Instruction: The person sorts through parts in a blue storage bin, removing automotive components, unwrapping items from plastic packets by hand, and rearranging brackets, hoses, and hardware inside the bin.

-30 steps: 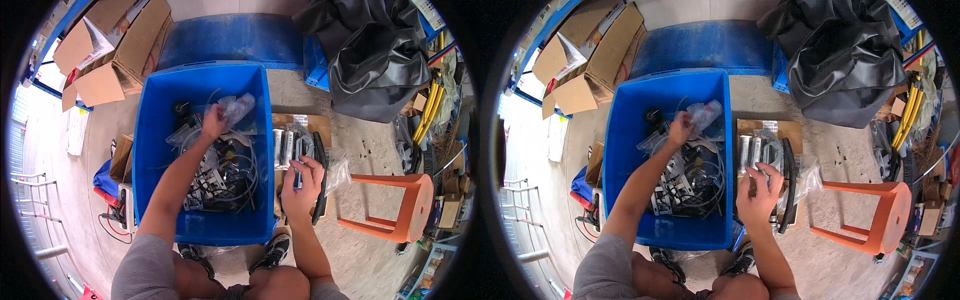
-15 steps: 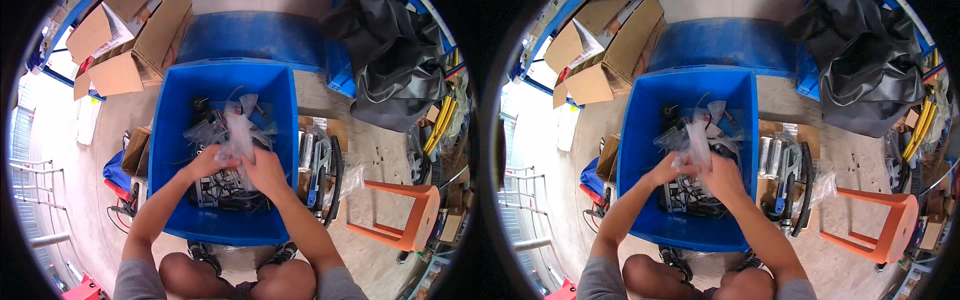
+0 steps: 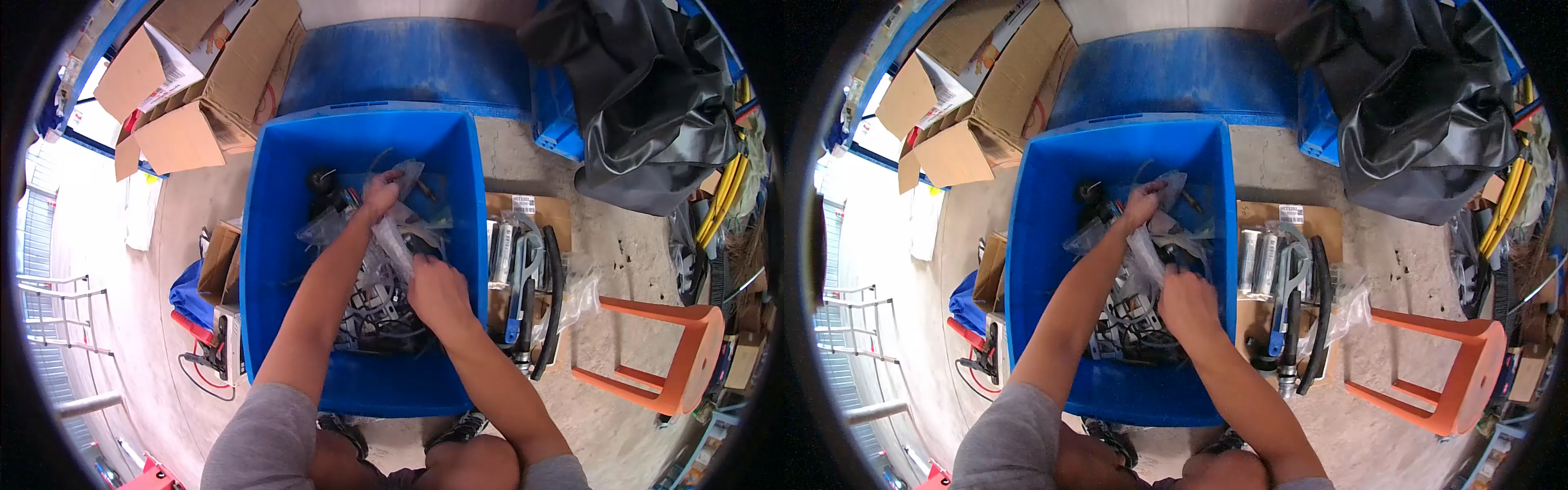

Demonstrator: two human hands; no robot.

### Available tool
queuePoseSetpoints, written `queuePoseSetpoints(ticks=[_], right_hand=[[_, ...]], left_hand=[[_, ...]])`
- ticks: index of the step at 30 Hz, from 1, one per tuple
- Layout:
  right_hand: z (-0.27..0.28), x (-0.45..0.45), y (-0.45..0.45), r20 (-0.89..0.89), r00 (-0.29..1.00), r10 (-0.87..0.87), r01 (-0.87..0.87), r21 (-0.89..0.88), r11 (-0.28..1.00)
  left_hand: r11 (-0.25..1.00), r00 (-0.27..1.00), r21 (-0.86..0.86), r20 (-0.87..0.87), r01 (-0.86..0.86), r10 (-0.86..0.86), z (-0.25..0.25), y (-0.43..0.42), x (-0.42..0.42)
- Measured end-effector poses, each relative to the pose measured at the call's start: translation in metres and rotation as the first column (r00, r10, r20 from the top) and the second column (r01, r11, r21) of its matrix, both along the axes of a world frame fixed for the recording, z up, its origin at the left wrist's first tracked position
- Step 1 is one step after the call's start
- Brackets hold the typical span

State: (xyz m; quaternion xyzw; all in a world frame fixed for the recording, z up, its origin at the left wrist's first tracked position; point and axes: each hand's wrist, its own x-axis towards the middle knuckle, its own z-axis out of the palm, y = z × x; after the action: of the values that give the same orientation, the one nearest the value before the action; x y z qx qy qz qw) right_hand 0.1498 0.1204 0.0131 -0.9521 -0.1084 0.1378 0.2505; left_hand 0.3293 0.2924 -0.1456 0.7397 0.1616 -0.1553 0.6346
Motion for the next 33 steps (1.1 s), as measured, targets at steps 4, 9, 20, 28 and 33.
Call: queuePoseSetpoints(ticks=[4,9,20,28,33], right_hand=[[0.000,0.002,0.002,0.025,1.000,0.014,-0.015,0.042,0.999],[0.001,0.004,0.000,0.184,0.981,-0.056,0.020,0.194,0.981],[0.009,0.004,-0.001,-0.047,0.998,-0.047,0.064,0.881,0.468],[0.035,0.017,-0.016,-0.068,0.881,-0.468,0.180,0.963,0.199],[0.004,0.007,-0.002,0.002,0.816,-0.579,0.255,0.897,0.361]], left_hand=[[0.988,0.974,-0.153,0.228,0.038,-0.002,0.002,0.025,-0.008],[0.956,0.966,-0.294,0.250,0.009,0.068,0.098,0.049,-0.059],[0.605,0.990,-0.787,0.143,0.123,-0.014,0.211,0.063,-0.174],[0.978,0.964,0.187,0.230,0.088,-0.131,0.109,0.114,-0.157],[0.522,0.913,0.765,-0.211,0.376,-0.349,0.081,0.052,-0.184]])
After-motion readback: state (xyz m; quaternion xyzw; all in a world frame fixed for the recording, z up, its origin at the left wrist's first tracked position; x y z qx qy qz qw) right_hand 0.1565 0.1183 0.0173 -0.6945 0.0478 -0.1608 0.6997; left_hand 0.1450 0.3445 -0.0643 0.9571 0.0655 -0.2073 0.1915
